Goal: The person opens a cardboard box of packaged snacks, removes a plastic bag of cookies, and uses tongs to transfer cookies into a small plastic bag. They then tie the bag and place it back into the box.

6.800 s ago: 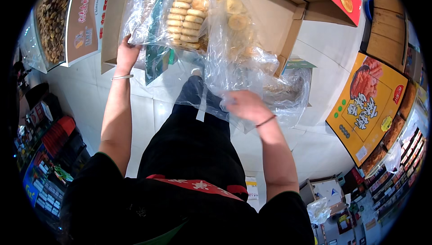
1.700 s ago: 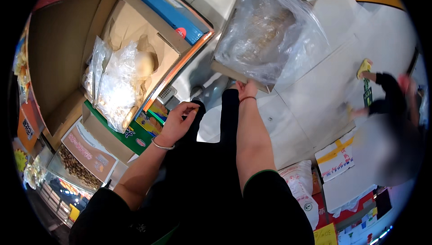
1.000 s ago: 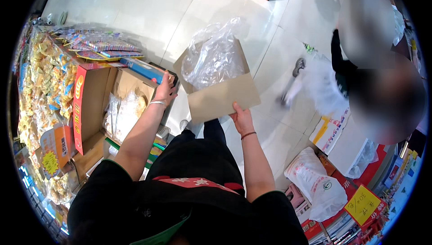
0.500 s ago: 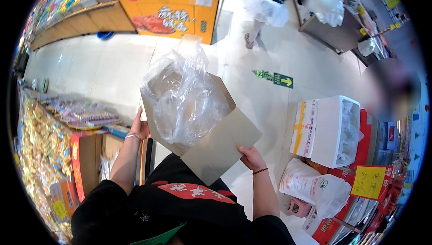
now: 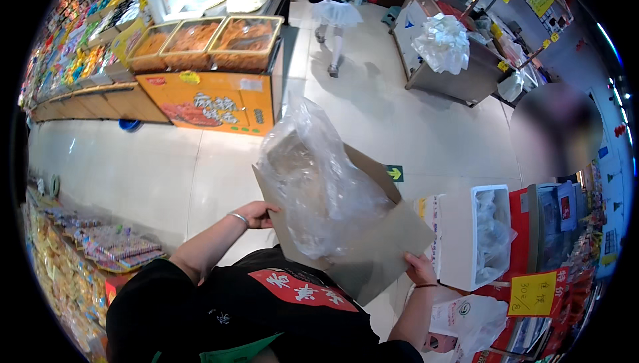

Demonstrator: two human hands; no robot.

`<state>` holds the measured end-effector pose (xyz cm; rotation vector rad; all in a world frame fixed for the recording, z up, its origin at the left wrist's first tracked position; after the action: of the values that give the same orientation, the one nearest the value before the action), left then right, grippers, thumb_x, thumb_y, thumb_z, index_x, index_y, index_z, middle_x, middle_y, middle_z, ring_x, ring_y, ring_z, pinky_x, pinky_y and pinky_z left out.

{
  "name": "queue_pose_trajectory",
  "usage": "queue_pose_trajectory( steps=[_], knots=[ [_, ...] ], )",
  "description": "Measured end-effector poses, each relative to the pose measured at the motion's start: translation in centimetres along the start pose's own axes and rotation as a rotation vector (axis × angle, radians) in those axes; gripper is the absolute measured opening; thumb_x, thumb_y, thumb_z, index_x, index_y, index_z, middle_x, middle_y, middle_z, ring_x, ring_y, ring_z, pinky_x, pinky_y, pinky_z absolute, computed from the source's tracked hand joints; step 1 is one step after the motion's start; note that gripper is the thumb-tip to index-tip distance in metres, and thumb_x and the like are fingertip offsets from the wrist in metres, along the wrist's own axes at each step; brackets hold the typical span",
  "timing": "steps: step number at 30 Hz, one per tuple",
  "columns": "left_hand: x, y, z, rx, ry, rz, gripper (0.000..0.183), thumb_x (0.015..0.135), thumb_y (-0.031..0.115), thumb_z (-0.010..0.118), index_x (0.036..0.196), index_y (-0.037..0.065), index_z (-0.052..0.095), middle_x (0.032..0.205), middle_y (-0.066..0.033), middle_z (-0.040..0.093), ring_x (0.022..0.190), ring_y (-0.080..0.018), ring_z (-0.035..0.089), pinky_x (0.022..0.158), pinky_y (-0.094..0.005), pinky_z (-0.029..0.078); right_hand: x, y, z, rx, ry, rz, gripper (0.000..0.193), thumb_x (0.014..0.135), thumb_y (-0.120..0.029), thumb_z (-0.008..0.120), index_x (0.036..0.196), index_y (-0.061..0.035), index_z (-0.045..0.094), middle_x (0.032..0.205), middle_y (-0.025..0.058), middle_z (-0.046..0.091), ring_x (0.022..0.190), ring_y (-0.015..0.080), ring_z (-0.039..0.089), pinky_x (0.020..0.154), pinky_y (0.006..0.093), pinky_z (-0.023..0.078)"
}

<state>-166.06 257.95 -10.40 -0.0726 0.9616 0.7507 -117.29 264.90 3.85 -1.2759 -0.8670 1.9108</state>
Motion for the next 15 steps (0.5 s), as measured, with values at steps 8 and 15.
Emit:
queue_pose_trajectory(
  steps=[8,15],
  knots=[
    [5.0,14.3,18.2,0.206,-0.173,0.311,0.031,0.091,0.010,0.053,0.121,0.007,0.046,0.100,-0.0082,0.061,0.083,-0.0183,0.065,0.067,-0.0324,0.058,5.1,-10.0,-7.3,-0.158,0.525,-0.059,0.025,0.089,-0.018,0.063,0.107,-0.0011,0.059,0.091,0.0040,0.066,0.077,0.0144,0.065,0.063,0.0245,0.053],
    [11.2,28.4,27.0,0.330,-0.162,0.496,0.028,0.089,0.011,0.056,0.117,0.008,0.051,0.104,-0.0055,0.062,0.086,-0.0187,0.065,0.069,-0.0348,0.056,21.0,-16.4,-8.4,-0.372,0.963,-0.571,0.062,0.096,-0.028,0.056,0.139,0.0104,0.034,0.129,0.0189,0.052,0.114,0.0221,0.055,0.093,0.0287,0.044]
  ],
)
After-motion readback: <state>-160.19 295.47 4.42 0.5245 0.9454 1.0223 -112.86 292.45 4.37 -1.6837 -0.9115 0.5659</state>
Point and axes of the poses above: each hand's wrist, its own x-axis towards the middle knuckle, its own z-axis out of the palm, y = z × x, the point moved 5 cm from there along x, towards the middle knuckle
